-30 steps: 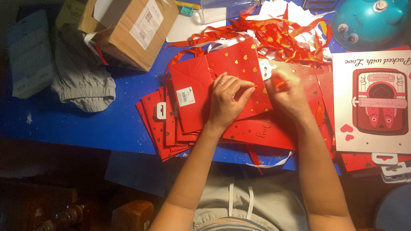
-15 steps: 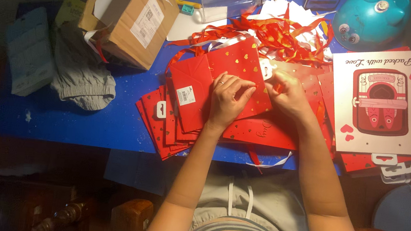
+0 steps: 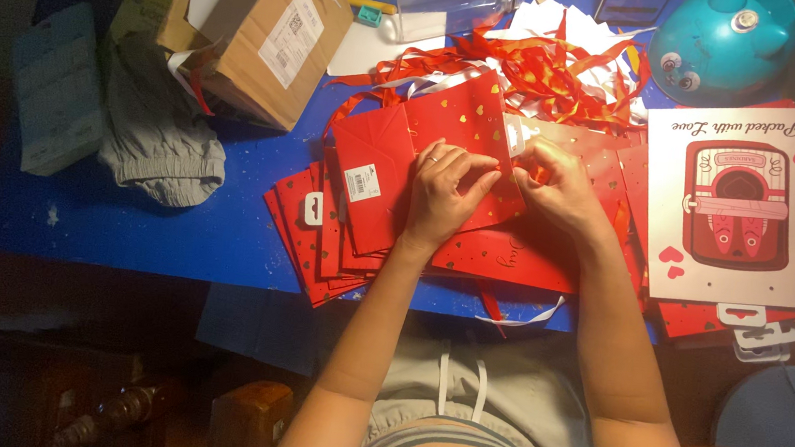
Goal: The person assembles red Valentine's Day gift bags by threading red ribbons through the bag handles and tying them. The person works at a blue table with stacks of flat gift bags and loose ribbons, handling one bag at a time.
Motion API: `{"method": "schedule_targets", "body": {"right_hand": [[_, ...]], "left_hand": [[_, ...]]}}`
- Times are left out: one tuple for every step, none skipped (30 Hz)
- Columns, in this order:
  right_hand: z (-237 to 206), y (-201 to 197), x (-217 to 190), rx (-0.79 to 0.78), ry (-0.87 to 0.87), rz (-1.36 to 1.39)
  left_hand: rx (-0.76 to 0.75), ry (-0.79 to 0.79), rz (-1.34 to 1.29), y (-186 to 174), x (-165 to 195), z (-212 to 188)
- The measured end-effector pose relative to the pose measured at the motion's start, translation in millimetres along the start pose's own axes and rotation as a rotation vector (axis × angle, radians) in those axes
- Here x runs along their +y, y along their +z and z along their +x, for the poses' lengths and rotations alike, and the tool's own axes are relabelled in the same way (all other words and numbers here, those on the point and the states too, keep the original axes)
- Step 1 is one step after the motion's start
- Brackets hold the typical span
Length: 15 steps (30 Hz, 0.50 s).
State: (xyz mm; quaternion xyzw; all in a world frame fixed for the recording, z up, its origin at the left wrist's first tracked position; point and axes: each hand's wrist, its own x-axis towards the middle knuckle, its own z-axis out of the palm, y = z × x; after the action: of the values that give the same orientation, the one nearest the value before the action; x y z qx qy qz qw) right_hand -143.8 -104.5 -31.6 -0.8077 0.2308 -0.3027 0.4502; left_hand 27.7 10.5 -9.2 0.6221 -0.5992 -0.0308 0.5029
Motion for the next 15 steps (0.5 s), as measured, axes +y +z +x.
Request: {"method": "schedule_targets", "body": {"right_hand": [[-0.1, 1.7, 2.9, 0.038, 0.101, 0.013], [0.1, 4.6, 5.8, 0.075, 0.202, 0.027], [-0.3, 6.7, 8.2, 0.113, 0.305, 0.042], [0.0, 7.5, 10.3, 0.132, 0.337, 0.185], [1.4, 7.8, 11.8, 0.152, 0.368, 0.326], [2.1, 7.4, 11.7, 0.172, 0.397, 0.467], [1.7, 6.4, 11.6, 0.129, 0.337, 0.355], [1.0, 4.8, 11.7, 0.084, 0.277, 0.243], [-0.2, 3.6, 10.9, 0.037, 0.217, 0.133], [-1.6, 2.5, 10.0, 0.007, 0.279, 0.167], [-2.9, 1.0, 9.2, -0.023, 0.340, 0.201], [-3.1, 0.3, 9.0, -0.052, 0.400, 0.233], [-2.8, 0.2, 9.1, -0.053, 0.316, 0.209], [-2.5, 0.8, 9.4, -0.054, 0.232, 0.185], [-1.7, 2.0, 9.8, -0.053, 0.148, 0.160]], "left_hand": [[-0.002, 0.003, 0.002, -0.2, 0.2, 0.4], [-0.005, 0.005, 0.005, -0.7, 0.5, 0.4], [-0.009, 0.007, 0.007, -1.3, 0.6, 0.0], [-0.011, -0.003, 0.009, -1.5, 0.7, -0.1], [-0.013, -0.013, 0.010, -1.3, 0.8, -0.1], [-0.014, -0.022, 0.010, -0.9, 0.7, -0.2], [-0.007, -0.013, 0.006, -0.3, 0.5, 0.2], [0.001, -0.006, 0.005, 0.4, 0.3, 0.5], [0.009, -0.001, 0.004, 0.5, 0.1, 0.1], [0.009, -0.006, -0.002, 0.3, 0.0, -0.5], [0.008, -0.011, -0.008, 0.2, 0.0, -0.8], [0.007, -0.012, -0.015, 0.2, -0.2, -0.4], [0.011, -0.019, -0.020, 0.1, -0.2, -0.1], [0.013, -0.025, -0.024, -0.5, -0.1, -0.2], [0.014, -0.030, -0.030, -1.1, 0.0, 0.0]]}}
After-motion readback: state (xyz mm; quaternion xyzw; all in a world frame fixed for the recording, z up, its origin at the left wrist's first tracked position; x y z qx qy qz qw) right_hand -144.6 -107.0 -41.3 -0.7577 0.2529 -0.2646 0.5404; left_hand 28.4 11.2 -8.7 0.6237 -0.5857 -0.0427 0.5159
